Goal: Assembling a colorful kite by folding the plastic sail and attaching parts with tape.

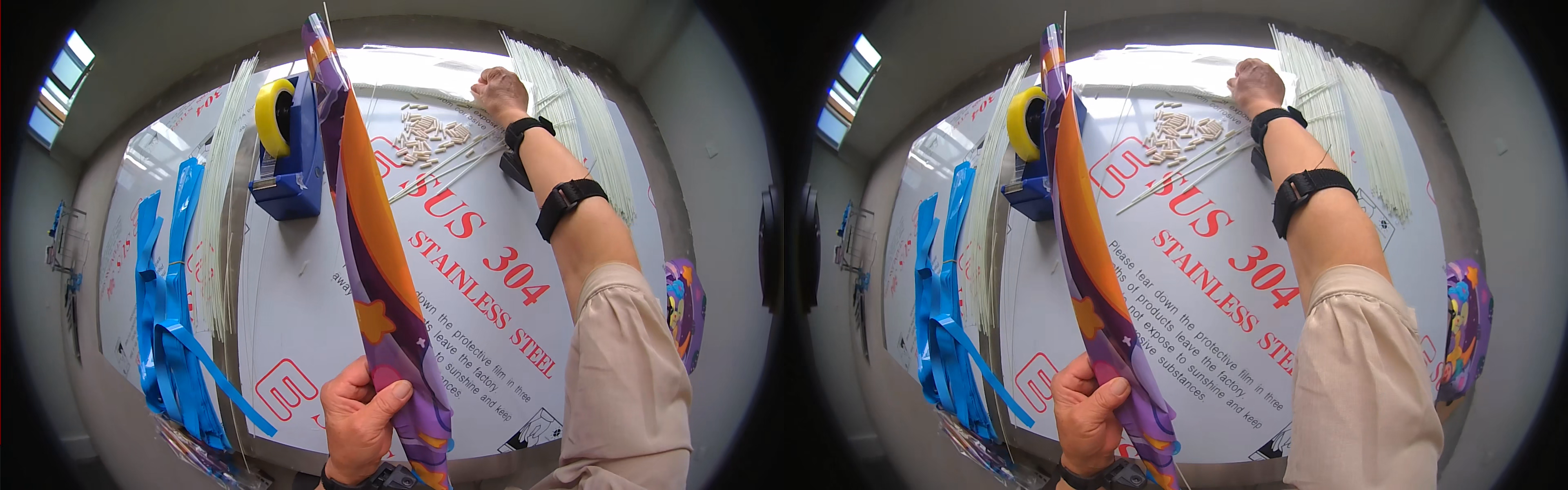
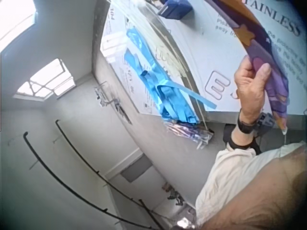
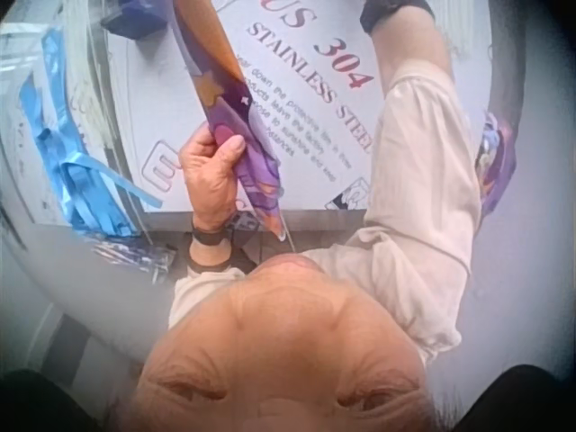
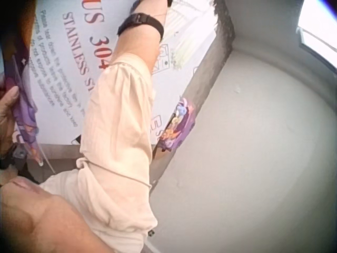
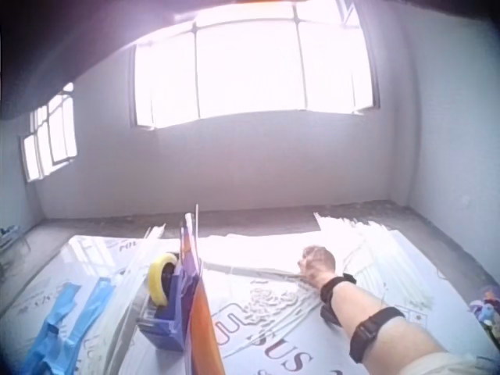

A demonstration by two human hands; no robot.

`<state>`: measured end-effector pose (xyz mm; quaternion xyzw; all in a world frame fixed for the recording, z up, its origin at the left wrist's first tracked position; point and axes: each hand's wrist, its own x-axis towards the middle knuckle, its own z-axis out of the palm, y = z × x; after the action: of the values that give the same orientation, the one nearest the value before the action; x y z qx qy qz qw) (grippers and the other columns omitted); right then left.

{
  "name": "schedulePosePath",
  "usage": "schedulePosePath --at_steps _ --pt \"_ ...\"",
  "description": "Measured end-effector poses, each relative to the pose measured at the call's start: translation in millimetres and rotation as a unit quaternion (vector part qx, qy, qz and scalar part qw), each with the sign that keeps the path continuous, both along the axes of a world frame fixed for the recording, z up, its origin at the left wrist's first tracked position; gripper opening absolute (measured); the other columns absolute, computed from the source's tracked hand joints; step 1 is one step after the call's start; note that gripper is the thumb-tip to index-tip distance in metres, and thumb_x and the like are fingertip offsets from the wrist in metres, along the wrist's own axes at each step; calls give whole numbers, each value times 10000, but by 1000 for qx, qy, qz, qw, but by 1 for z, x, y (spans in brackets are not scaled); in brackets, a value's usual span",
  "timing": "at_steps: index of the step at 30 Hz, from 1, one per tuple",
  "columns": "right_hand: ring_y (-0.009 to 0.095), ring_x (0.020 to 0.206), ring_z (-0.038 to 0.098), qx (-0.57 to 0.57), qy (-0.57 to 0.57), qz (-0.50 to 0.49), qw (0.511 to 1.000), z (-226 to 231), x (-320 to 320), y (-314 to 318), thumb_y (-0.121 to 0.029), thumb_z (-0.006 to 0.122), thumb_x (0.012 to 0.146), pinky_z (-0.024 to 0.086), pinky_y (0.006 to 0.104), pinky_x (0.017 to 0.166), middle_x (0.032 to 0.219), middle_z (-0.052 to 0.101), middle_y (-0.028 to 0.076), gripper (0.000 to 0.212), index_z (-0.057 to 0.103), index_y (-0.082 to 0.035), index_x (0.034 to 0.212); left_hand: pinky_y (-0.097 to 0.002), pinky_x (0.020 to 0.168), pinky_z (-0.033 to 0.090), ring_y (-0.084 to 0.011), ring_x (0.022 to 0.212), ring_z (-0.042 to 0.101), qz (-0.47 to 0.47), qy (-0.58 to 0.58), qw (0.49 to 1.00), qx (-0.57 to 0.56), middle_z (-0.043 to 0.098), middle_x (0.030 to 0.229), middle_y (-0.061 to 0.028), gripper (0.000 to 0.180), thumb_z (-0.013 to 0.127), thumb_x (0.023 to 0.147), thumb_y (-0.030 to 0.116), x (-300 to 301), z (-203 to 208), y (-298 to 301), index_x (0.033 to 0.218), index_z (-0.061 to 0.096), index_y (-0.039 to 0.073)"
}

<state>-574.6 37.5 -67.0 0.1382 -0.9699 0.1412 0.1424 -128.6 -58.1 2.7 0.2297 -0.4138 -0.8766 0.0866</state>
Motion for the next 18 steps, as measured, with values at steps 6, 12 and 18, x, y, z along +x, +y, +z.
schedulePosePath --at_steps 6,12,18 --pt "281 941 663 72 33 -5 997 16 6 9 -120 550 865 528 361 835 986 690 97 154 686 -144 933 -269 795 511 -130 827 625 -2 -1 1000 -3 666 957 -129 235 620 849 -35 -3 -4 1 1065 574 -115" --pt "324 977 651 9 128 10 992 20 3 25 -125 524 893 520 395 850 984 668 210 176 642 -5 945 -259 787 511 -120 816 622 -7 7 1000 3 665 954 -115 224 611 858 -25 -7 -5 4 1064 575 -107" --pt "263 816 662 -338 -74 -231 910 23 -28 56 -147 640 837 528 396 690 898 675 130 133 650 -40 916 -255 784 512 -118 809 624 -27 27 999 38 665 947 -110 202 602 861 -29 -5 -11 4 1050 579 -96"
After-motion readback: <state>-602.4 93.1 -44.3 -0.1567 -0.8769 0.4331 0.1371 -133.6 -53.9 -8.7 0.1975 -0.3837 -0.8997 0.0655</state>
